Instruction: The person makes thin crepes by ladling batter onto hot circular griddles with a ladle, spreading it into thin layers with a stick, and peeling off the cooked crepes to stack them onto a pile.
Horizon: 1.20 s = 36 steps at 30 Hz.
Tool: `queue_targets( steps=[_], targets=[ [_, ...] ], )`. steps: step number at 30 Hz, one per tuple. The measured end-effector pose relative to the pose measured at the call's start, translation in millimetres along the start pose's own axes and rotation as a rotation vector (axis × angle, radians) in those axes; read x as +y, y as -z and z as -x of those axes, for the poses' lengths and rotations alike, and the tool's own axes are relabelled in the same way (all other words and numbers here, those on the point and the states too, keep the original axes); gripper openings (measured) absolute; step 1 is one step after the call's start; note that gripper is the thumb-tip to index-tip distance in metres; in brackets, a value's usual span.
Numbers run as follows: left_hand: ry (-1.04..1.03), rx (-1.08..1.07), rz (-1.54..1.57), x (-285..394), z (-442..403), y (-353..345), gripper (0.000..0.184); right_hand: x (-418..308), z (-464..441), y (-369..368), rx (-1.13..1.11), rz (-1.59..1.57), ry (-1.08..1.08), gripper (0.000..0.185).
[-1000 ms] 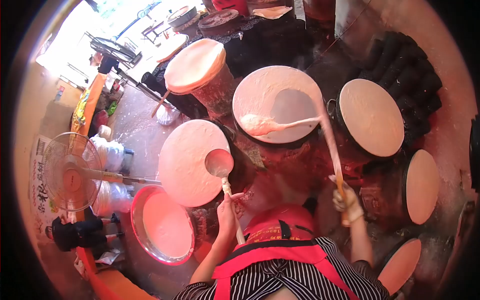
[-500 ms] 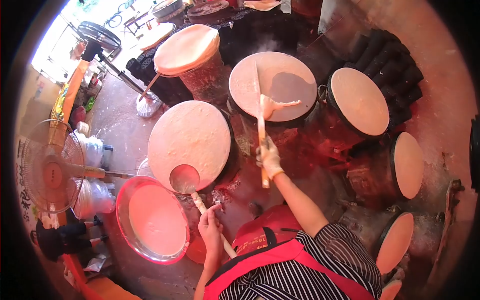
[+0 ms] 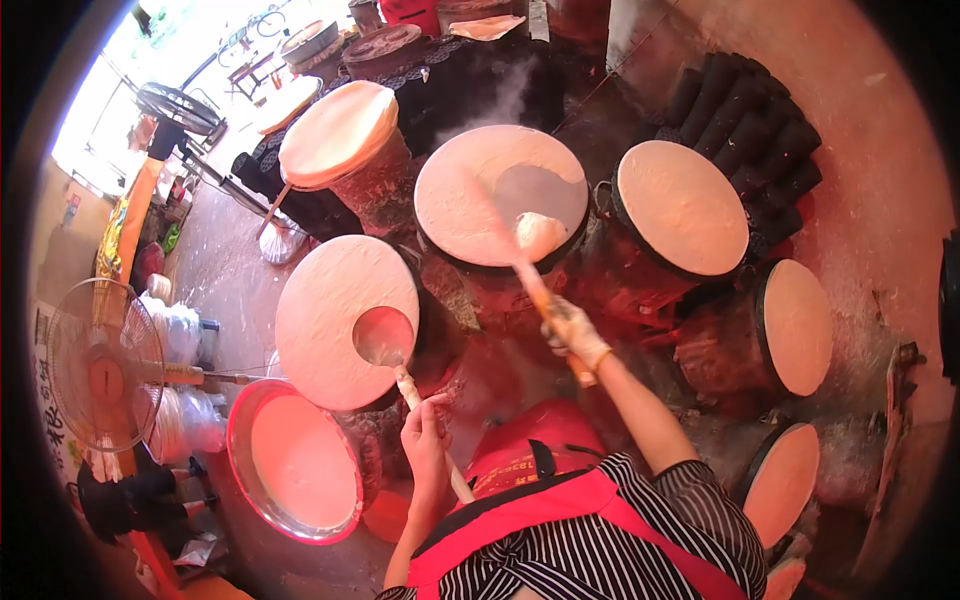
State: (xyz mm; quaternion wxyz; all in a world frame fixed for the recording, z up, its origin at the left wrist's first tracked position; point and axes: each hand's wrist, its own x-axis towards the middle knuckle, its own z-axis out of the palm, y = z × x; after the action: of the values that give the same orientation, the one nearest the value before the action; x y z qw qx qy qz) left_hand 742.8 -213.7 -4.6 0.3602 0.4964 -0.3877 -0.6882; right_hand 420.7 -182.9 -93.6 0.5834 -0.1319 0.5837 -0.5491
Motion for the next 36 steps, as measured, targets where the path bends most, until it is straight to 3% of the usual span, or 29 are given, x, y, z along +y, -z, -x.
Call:
queue_targets(
  steps=[3,5,6,9,11,13,15,16,19,21,22,23,25,28,29,31,33,34,35,36],
  targets=[
    [-0.013,0.013,-0.051,-2,-2,-38,0.029,-28,-9,70,0.038,0.021,0.051,0.051],
    [-0.032,0.002,-0.087,-4,-6,-66,0.029,-52,-20,63,0.055,-0.071,0.1,0.049],
    [-0.038,-0.002,-0.094,-6,-9,-79,0.03,-55,-26,52,0.094,0.011,0.106,0.048],
    [-0.039,0.021,-0.144,-6,-14,-115,0.031,-70,-19,68,-0.234,0.324,0.03,0.049],
    [-0.037,0.027,-0.096,-10,-16,-133,0.031,-83,-36,113,-0.139,0.577,0.086,0.045],
    [-0.05,0.041,-0.106,-11,-13,-148,0.031,-57,-123,184,-0.188,0.536,0.648,0.047],
    [-0.062,0.055,-0.121,-14,-10,-156,0.031,-117,-126,186,0.156,1.065,0.842,0.044],
    [-0.073,0.074,-0.16,-16,-11,-158,0.032,-151,-114,164,0.266,1.171,0.63,0.042],
    [-0.076,0.094,-0.175,-15,-14,-164,0.033,-159,-150,121,0.398,1.136,0.354,0.043],
    [-0.074,0.087,-0.146,-9,-18,-169,0.034,-127,-155,99,0.295,1.122,0.615,0.043],
    [-0.125,0.134,-0.111,-5,-20,-173,0.037,-128,-137,85,0.26,1.043,0.917,0.043],
    [-0.176,0.181,-0.074,0,-20,-177,0.044,-135,-114,85,0.097,1.059,0.49,0.043],
    [-0.182,0.227,-0.04,12,-18,-178,0.044,-117,-86,92,0.071,0.784,0.653,0.045],
    [0.088,0.099,0.108,9,-26,-144,0.023,-62,-70,78,0.525,0.312,0.812,0.047],
    [0.087,0.095,0.114,10,-28,-141,0.023,-38,-81,67,0.559,0.164,0.769,0.048],
    [0.169,0.072,0.073,12,-32,-135,0.021,-31,-92,36,0.541,0.393,0.707,0.049],
    [0.148,0.04,0.09,7,-40,-125,0.02,-46,-118,12,0.432,0.291,0.56,0.051],
    [0.153,0.014,0.041,7,-43,-119,0.02,-30,-155,19,0.467,0.396,0.746,0.047],
    [0.158,-0.012,-0.005,8,-44,-114,0.019,-103,-96,-1,0.307,-0.018,-0.069,0.047],
    [0.159,-0.016,0.001,9,-43,-110,0.019,-107,-86,6,0.325,-0.017,0.008,0.047]
  ],
)
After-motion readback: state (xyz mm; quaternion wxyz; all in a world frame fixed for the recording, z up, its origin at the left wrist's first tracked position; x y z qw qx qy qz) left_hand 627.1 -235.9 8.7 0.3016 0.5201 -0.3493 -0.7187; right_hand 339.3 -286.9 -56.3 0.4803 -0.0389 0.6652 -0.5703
